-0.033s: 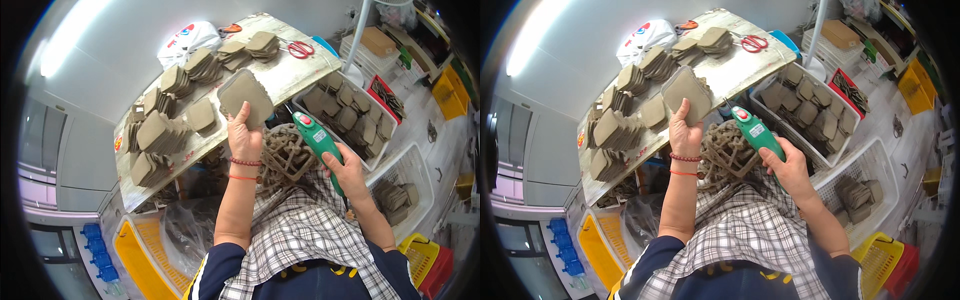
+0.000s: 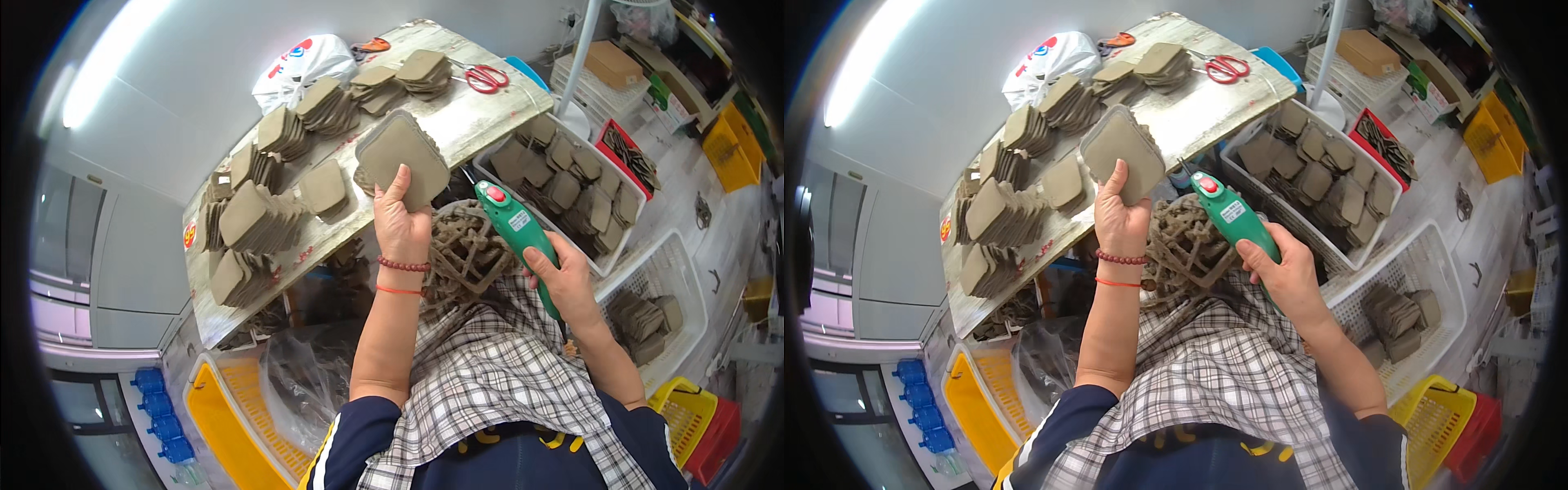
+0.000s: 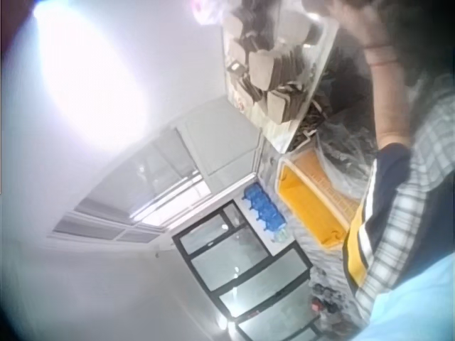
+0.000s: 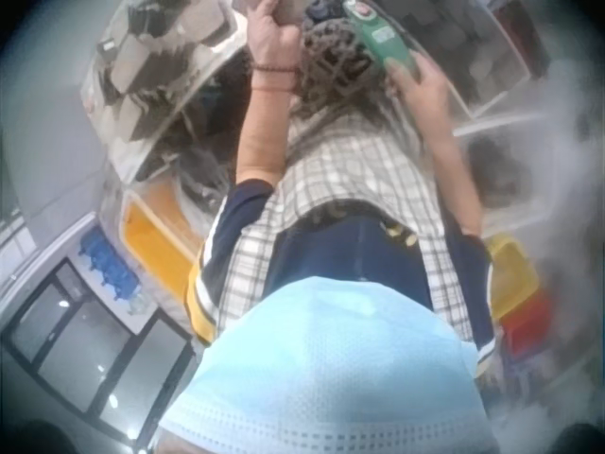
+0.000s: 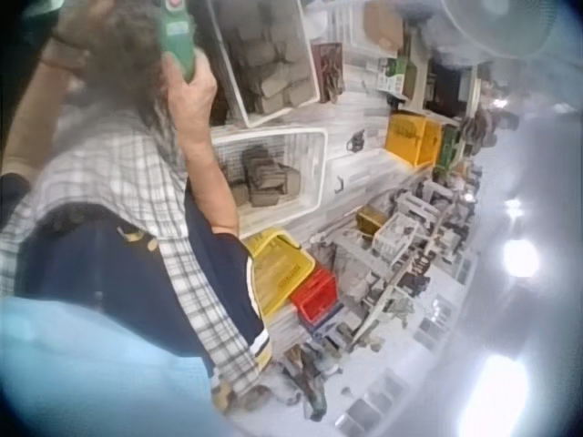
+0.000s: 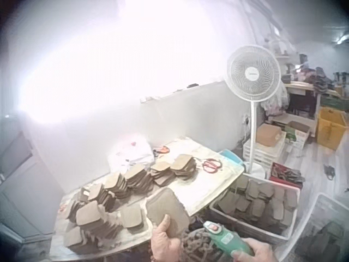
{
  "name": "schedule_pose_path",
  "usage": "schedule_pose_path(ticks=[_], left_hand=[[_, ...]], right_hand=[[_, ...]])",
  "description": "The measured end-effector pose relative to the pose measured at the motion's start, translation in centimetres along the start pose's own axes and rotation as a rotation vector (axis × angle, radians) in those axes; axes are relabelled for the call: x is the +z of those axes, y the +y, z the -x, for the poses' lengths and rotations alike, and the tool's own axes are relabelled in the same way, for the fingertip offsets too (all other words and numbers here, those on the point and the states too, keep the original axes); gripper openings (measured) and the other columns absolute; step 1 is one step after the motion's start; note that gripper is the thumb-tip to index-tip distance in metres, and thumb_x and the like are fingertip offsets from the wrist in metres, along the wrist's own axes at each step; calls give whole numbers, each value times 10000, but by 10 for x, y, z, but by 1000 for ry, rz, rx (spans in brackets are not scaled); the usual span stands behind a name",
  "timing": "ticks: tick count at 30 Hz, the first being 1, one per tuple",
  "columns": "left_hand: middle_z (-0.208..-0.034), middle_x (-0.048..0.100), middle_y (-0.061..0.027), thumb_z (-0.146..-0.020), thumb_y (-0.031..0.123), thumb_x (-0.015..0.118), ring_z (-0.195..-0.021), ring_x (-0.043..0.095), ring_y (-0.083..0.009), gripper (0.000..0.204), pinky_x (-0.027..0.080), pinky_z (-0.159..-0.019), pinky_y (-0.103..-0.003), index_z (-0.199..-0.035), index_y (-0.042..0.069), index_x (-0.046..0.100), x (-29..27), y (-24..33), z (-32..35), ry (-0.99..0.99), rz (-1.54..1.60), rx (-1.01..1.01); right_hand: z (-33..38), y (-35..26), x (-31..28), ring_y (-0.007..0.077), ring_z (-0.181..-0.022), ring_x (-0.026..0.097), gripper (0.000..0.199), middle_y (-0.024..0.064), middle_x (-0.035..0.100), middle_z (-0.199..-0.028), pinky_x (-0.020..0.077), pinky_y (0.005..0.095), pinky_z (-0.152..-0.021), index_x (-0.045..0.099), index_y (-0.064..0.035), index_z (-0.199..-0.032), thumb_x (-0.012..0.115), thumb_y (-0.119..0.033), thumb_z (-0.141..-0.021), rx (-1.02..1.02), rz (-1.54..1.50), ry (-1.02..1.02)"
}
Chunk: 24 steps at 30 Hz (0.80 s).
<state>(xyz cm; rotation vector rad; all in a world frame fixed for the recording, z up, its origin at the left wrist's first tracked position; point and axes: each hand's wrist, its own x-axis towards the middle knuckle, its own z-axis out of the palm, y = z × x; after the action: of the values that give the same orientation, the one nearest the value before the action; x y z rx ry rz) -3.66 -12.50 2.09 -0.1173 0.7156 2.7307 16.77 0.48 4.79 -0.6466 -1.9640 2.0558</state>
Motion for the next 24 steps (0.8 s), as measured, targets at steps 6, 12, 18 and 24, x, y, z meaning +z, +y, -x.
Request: schedule_pose_path(ticks=[6, 12, 18, 24], left_hand=[[-1171, 586, -47, -852, -35, 642, -1089, 568, -211, 412, 471, -965, -392, -1221, 84, 503, 7, -27, 11, 1, 43, -46], [-1167, 596, -55, -857, -50, 627, -1069, 580, -207, 386, 483, -948, -372, -1203, 77, 513, 6, -35, 21, -54, -20, -58], [-1173, 593, -43, -878, -21, 610, -1083, 572, -213, 375, 471, -954, -381, -1220, 100, 520, 2, -40, 36, -122, -103, -148], [-1145, 616, -78, -862, -41, 616, -1042, 608, -216, 348, 516, -904, -378, -1182, 60, 522, -2, -46, 52, -152, -121, -231]], right_hand=[[11, 1, -2, 57, -600, 520, 350, 19, 588, -737, 440, 209, -547, 598, 17, -1083, 663, -272, -896, 15, 15, 25], [12, -1, -3, 56, -600, 521, 357, 19, 586, -737, 440, 210, -546, 596, 23, -1088, 664, -270, -895, -6, 0, 62], [9, -8, -4, 52, -594, 519, 363, 18, 585, -734, 438, 206, -544, 596, 23, -1094, 662, -275, -898, -38, 18, 84], [3, -15, -10, 51, -574, 513, 383, 13, 583, -718, 436, 206, -542, 598, 23, -1107, 665, -290, -896, -55, 25, 94]])
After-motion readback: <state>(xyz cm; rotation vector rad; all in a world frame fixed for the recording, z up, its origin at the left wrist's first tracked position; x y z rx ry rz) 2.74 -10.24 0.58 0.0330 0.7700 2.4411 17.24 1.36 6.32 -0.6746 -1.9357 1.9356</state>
